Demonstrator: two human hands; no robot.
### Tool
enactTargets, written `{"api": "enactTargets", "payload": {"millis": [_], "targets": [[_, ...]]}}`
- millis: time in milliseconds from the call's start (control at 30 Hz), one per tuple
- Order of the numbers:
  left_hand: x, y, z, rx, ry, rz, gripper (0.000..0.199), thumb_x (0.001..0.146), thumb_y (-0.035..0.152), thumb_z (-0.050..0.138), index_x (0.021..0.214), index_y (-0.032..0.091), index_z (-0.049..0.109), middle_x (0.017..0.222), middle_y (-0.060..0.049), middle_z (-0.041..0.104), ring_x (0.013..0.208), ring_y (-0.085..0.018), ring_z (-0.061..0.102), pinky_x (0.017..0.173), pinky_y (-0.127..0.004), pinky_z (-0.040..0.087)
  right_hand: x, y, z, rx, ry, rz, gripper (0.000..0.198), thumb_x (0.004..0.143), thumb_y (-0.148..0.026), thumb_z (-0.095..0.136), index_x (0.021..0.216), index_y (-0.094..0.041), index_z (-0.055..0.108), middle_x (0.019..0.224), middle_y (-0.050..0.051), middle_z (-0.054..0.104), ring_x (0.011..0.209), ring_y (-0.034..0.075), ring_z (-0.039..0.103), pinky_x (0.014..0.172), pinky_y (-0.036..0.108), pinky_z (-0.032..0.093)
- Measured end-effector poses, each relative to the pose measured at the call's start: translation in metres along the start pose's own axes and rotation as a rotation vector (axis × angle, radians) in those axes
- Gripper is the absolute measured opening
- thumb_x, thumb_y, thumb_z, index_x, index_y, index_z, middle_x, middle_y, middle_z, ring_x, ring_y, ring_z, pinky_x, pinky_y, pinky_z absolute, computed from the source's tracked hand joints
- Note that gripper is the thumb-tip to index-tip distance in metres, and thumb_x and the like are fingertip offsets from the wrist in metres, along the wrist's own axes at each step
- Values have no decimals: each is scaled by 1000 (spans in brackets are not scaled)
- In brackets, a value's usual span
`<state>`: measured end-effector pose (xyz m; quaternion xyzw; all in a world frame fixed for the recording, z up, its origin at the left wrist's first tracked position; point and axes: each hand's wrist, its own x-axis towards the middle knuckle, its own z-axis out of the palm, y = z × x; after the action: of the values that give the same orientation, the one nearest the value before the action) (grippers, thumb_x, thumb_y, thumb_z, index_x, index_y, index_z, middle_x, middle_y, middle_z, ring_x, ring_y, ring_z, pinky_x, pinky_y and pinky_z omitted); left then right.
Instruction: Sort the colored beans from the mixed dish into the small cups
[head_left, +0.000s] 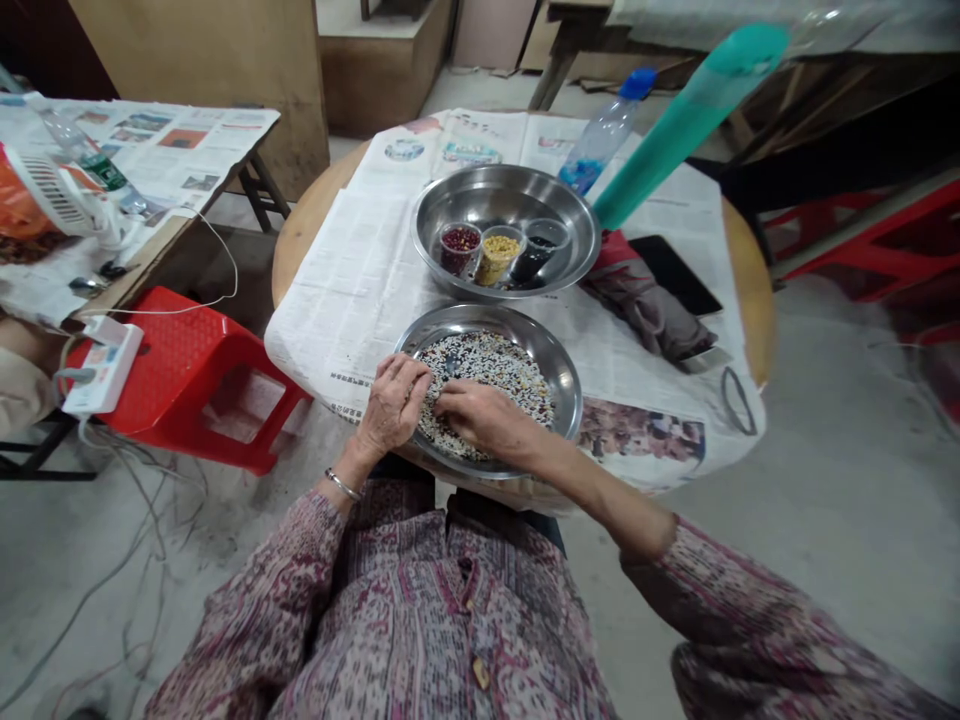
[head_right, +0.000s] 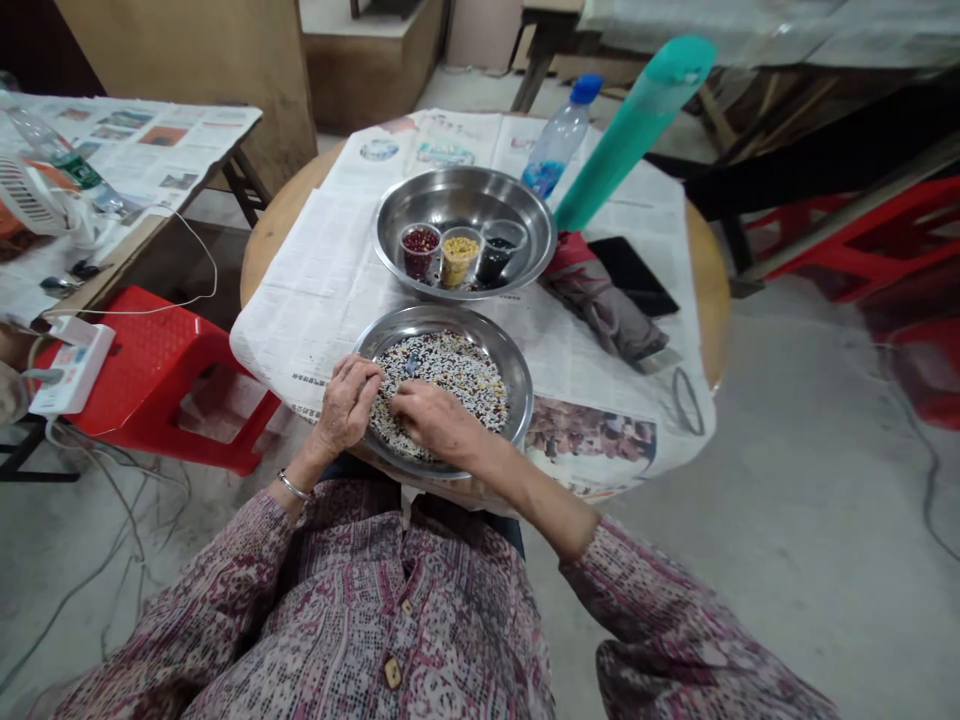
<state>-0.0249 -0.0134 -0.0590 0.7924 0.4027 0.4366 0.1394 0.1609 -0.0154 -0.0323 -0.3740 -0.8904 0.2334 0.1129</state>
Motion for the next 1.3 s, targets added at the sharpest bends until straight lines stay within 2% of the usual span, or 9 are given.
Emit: {"api": "enactTargets", "payload": {"millis": [200, 300, 367, 467, 633, 800, 967, 1167, 1300], "targets": [[0, -1, 0, -21, -1, -21, 22, 104, 26, 37, 92, 20, 55, 91, -3, 65, 93, -18, 59, 97, -39, 44, -22, 45, -27, -260, 258, 352, 28, 87, -14, 51, 105, -20, 71, 111, 12, 64, 101, 25, 59, 88, 39, 49], [0, -1, 1, -24, 11, 2, 23, 104, 26, 38, 91, 20, 55, 90, -3, 64, 92, -18, 59, 96, -39, 44, -24, 47, -23, -275, 275, 390, 32, 88, -32, 61, 117, -20, 67, 111, 12, 63, 106, 29, 57, 92, 43, 49], [1, 0, 0, -12, 10, 6, 24, 105, 26, 37, 91, 20, 55, 89, -3, 64, 91, -18, 58, 95, -38, 44, -19, 41, -16, -216, 239, 339, 32, 87, -33, 64, 117, -22, 67, 110, 11, 64, 104, 27, 58, 92, 41, 49], [1, 1, 0, 9, -4, -6, 25, 105, 27, 36, 90, 20, 55, 89, -3, 64, 91, -18, 58, 95, -37, 44, -8, 28, -9, -89, 137, 257, 22, 85, -16, 58, 102, -22, 71, 100, 7, 67, 93, 20, 61, 86, 34, 48], [1, 1, 0, 5, 3, 14, 24, 104, 25, 37, 91, 20, 56, 90, -3, 64, 91, -18, 58, 96, -37, 44, -11, 15, -23, 101, -37, 139, 28, 80, -5, 54, 93, -22, 72, 92, 3, 71, 84, 16, 63, 81, 29, 47], [0, 0, 0, 4, -5, 14, 25, 105, 25, 37, 90, 20, 56, 89, -2, 65, 92, -17, 59, 98, -38, 43, -46, 11, -43, 30, -139, 108, 20, 85, -10, 56, 84, -22, 72, 92, 5, 69, 80, 16, 61, 74, 28, 44], [0, 0, 0, 3, -13, -9, 25, 104, 26, 38, 88, 20, 56, 88, -2, 65, 91, -17, 59, 99, -39, 44, -59, 12, -32, 17, -279, 131, 24, 82, -5, 55, 73, -22, 70, 74, 2, 68, 71, 15, 59, 68, 27, 42], [1, 2, -1, -3, 5, -10, 25, 105, 27, 35, 93, 20, 57, 94, -4, 66, 96, -19, 59, 97, -40, 45, -18, 13, -14, -29, -49, -14, 26, 90, -12, 52, 102, -24, 72, 102, 6, 70, 97, 21, 61, 90, 36, 49], [1, 2, -1, -5, 16, -11, 23, 104, 27, 37, 96, 20, 57, 96, -4, 66, 97, -19, 59, 96, -39, 46, -1, 25, -10, -162, 168, 80, 26, 92, -21, 54, 112, -22, 71, 118, 11, 66, 112, 27, 56, 97, 44, 50]]}}
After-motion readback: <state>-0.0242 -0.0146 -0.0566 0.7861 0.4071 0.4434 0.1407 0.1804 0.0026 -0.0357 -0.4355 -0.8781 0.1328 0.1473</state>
